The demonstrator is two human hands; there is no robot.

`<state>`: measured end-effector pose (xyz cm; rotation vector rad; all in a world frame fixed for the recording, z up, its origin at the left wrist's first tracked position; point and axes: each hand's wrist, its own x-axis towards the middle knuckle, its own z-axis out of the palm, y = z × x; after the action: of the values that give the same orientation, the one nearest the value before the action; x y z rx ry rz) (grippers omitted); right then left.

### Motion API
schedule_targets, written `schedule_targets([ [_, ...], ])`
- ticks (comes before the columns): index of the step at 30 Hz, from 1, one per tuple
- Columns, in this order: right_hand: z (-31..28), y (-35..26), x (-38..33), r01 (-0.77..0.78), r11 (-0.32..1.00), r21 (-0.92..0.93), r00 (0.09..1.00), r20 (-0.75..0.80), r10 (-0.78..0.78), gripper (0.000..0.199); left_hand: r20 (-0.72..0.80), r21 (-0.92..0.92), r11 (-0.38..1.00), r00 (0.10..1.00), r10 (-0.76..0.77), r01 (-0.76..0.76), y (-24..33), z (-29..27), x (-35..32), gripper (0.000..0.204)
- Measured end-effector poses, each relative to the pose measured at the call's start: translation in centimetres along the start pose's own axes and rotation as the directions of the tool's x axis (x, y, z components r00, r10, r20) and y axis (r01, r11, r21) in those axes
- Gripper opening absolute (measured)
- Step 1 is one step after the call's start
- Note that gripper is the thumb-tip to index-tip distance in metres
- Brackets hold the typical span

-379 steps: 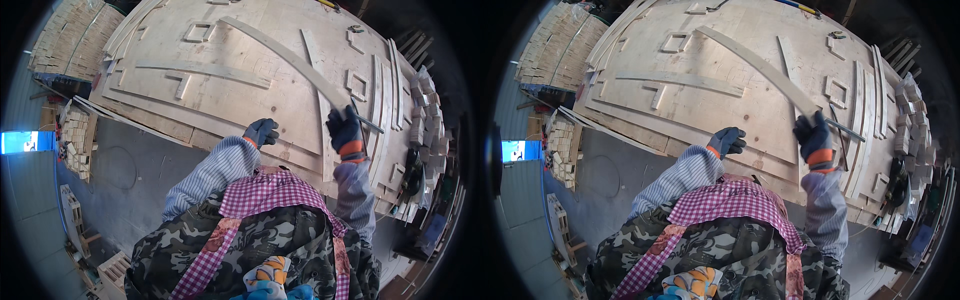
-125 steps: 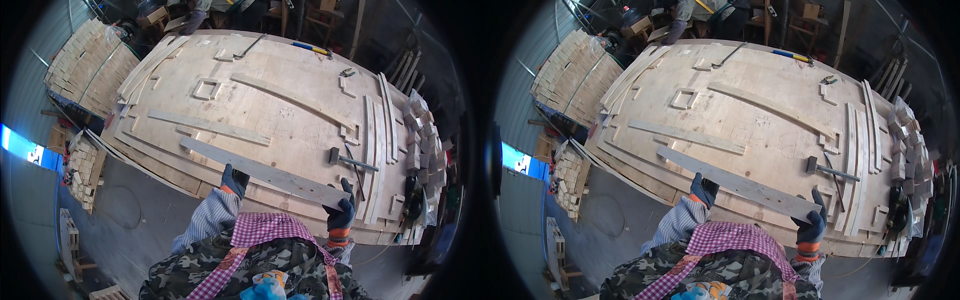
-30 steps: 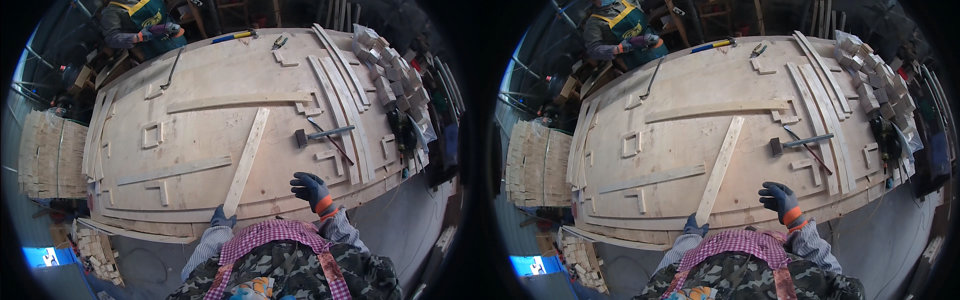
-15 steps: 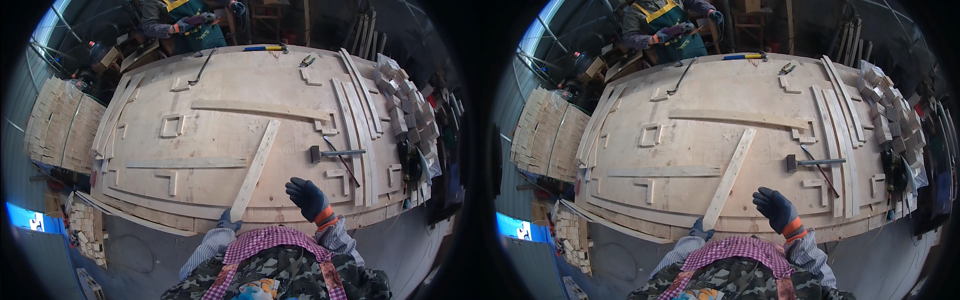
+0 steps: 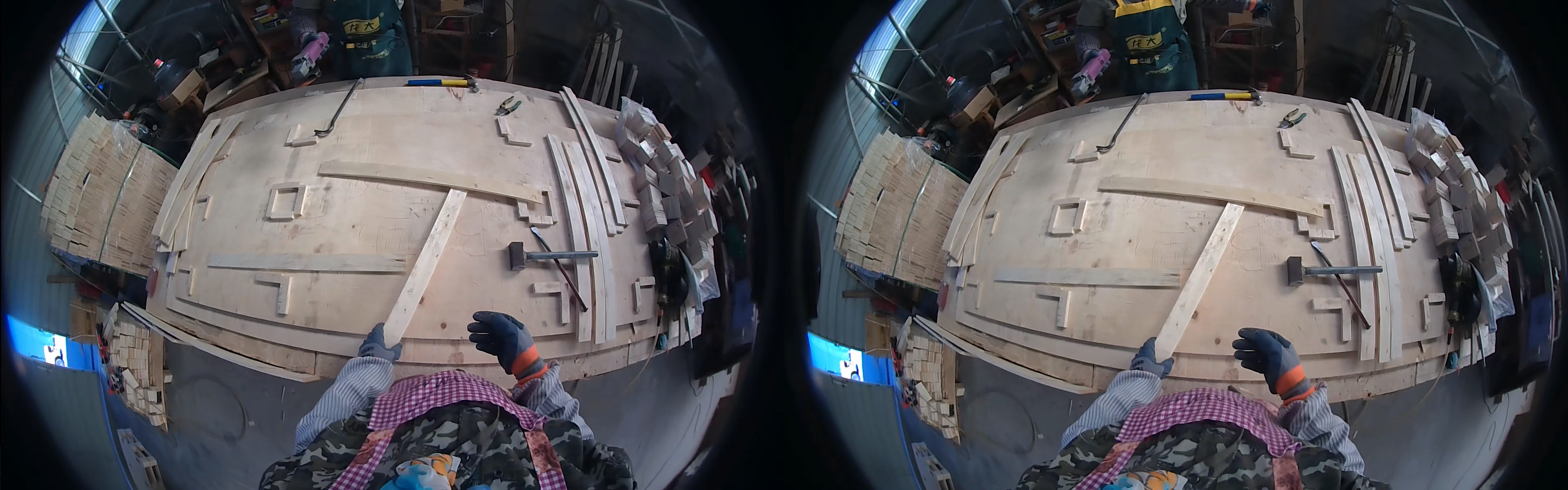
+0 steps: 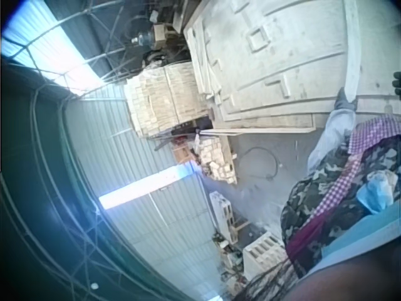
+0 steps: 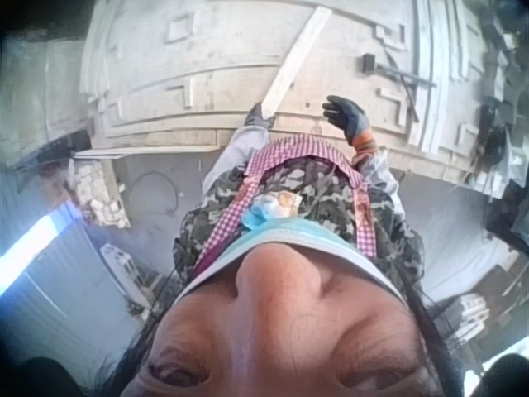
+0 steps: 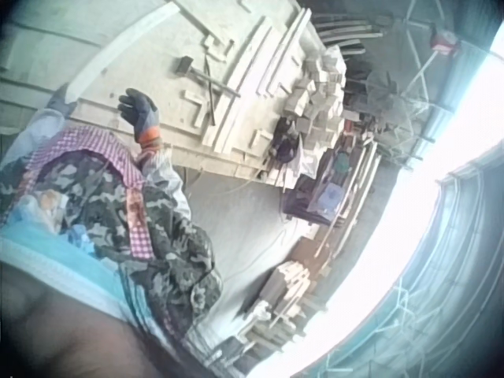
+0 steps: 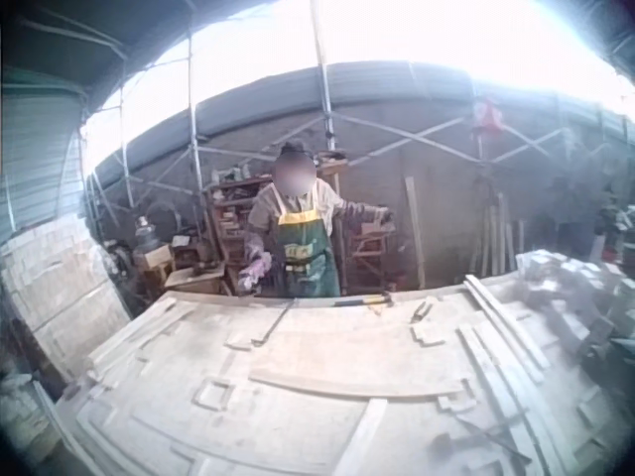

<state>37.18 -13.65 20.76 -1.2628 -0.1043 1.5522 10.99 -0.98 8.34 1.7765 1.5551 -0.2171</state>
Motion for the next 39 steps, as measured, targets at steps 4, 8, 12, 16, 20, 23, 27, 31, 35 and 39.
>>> schedule_targets([
  [4, -0.9, 0.0, 0.1, 0.014, 0.999, 0.036, 0.999, -0.037, -0.013, 0.029, 0.077, 0.167, 0.986, 0.997, -0.026, 0.012, 1.2, 0.4, 1.6, 0.079],
  [8, -1.5, -0.4, 0.4, 0.030, 0.999, 0.035, 0.997, -0.075, -0.027, 0.029, 0.026, 0.326, 0.943, 0.996, -0.087, 0.074, 0.7, 0.9, 2.3, 0.094],
  [12, -1.9, -1.5, 1.3, 0.011, 1.000, 0.028, 0.988, -0.152, -0.007, 0.028, 0.065, 0.394, 0.916, 0.992, -0.111, 0.077, -0.2, 0.7, 3.3, 0.094],
  [16, -1.8, -3.8, 2.9, 0.029, 1.000, -0.008, 0.984, -0.176, -0.030, 0.029, 0.074, 0.360, 0.932, 0.995, -0.072, 0.041, -0.9, 0.7, 3.6, 0.099],
  [20, -0.7, -5.9, 4.6, 0.077, 0.996, -0.046, 0.985, -0.150, -0.083, 0.031, -0.126, 0.291, 0.957, 0.991, 0.050, -0.011, -1.0, 1.5, 2.3, 0.095],
  [23, 0.4, -7.3, 5.6, 0.124, 0.981, -0.151, 0.977, -0.156, -0.147, 0.031, -0.342, 0.236, 0.960, 0.912, 0.228, -0.151, -0.9, 1.7, 1.9, 0.092],
  [27, 1.2, -9.7, 7.1, 0.379, 0.872, -0.309, 0.900, -0.098, -0.425, 0.029, -0.578, 0.197, 0.939, 0.740, 0.343, -0.281, -1.0, 0.8, 3.2, 0.084],
  [31, 0.7, -11.9, 9.9, 0.534, 0.773, -0.343, 0.813, -0.042, -0.580, 0.032, -0.638, 0.192, 0.949, 0.703, 0.315, -0.251, -1.3, -0.1, 4.5, 0.080],
  [35, -0.2, -11.4, 13.5, 0.573, 0.707, -0.415, 0.788, 0.040, -0.615, 0.035, -0.673, 0.138, 0.972, 0.701, 0.234, -0.191, -0.8, -0.8, 5.3, 0.077],
  [39, -0.2, -10.0, 15.7, 0.419, 0.720, -0.553, 0.885, 0.071, -0.460, 0.038, -0.742, 0.097, 0.974, 0.637, 0.208, -0.205, 0.3, -2.6, 7.1, 0.073],
])
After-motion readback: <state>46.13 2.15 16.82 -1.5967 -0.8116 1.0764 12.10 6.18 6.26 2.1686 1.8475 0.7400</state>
